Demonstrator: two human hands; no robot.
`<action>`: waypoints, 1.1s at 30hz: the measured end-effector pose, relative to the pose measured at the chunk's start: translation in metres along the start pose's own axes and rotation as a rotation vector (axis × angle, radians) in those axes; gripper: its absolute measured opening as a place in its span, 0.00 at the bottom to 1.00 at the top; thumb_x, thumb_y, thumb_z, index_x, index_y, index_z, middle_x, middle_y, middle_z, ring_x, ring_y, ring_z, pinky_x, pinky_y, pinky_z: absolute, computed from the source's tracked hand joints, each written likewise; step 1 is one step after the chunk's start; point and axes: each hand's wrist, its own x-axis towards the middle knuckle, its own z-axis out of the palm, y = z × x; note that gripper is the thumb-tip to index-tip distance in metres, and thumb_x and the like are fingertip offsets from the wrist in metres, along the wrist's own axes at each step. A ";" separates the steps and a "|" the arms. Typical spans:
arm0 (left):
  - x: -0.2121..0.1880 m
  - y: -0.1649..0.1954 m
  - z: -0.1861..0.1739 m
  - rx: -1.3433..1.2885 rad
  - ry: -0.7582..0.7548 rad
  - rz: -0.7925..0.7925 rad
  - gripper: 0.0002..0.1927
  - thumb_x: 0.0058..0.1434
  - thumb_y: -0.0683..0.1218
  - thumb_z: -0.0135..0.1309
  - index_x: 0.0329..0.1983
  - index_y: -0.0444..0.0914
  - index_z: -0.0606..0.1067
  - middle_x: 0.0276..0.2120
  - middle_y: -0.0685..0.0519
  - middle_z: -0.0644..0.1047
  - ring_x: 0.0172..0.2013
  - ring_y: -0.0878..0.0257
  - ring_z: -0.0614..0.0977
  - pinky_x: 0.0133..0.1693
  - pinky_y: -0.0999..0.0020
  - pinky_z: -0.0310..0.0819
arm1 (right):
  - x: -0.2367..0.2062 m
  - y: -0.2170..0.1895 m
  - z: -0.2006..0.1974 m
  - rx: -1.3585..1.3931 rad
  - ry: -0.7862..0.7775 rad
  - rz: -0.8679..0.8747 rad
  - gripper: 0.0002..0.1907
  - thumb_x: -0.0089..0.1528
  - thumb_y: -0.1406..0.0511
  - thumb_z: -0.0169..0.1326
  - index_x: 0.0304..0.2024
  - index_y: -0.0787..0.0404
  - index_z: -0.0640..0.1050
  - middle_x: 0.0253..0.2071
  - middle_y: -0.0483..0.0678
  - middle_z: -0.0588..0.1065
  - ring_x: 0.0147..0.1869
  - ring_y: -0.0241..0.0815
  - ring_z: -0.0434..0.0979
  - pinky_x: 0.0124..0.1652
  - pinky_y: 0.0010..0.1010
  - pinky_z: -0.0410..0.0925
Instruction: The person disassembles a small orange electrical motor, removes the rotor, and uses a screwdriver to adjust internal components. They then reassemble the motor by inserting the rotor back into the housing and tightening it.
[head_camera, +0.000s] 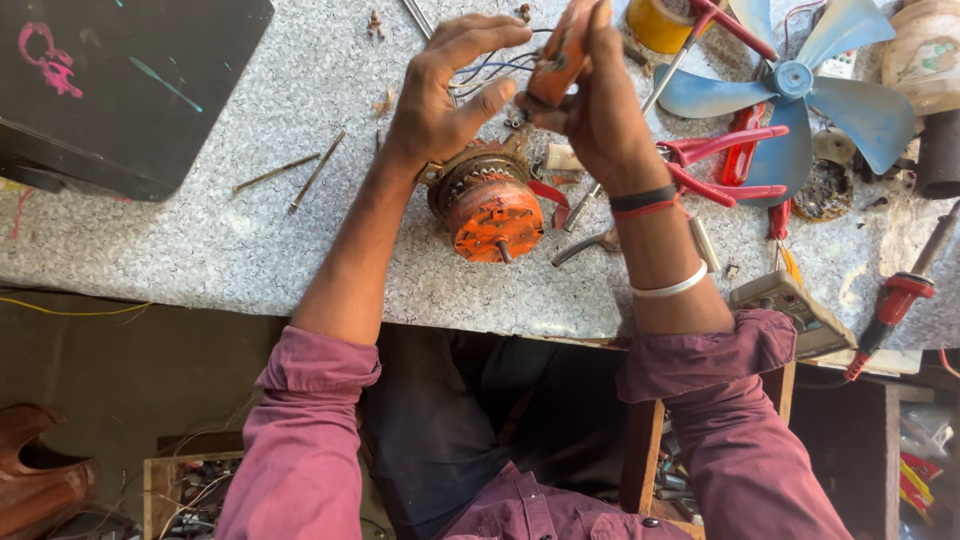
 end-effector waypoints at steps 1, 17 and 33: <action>0.000 -0.001 0.000 0.003 0.005 0.000 0.21 0.69 0.51 0.63 0.62 0.39 0.78 0.60 0.50 0.79 0.65 0.56 0.75 0.67 0.52 0.69 | 0.002 0.005 0.005 -0.011 0.016 -0.054 0.36 0.65 0.37 0.45 0.58 0.58 0.65 0.49 0.50 0.73 0.48 0.45 0.83 0.40 0.32 0.79; -0.017 -0.026 0.011 -0.103 0.163 -0.194 0.08 0.69 0.43 0.66 0.43 0.33 0.80 0.35 0.51 0.84 0.35 0.67 0.86 0.35 0.74 0.79 | 0.005 0.019 0.011 -0.326 0.203 -0.284 0.45 0.62 0.46 0.64 0.64 0.65 0.57 0.55 0.56 0.74 0.53 0.47 0.86 0.45 0.34 0.83; -0.013 -0.020 0.007 -0.138 0.088 -0.164 0.08 0.74 0.44 0.60 0.45 0.32 0.76 0.35 0.49 0.85 0.37 0.66 0.88 0.40 0.73 0.82 | -0.021 -0.009 0.047 -1.159 0.060 -0.913 0.14 0.64 0.69 0.64 0.51 0.62 0.78 0.51 0.48 0.78 0.60 0.49 0.74 0.61 0.39 0.60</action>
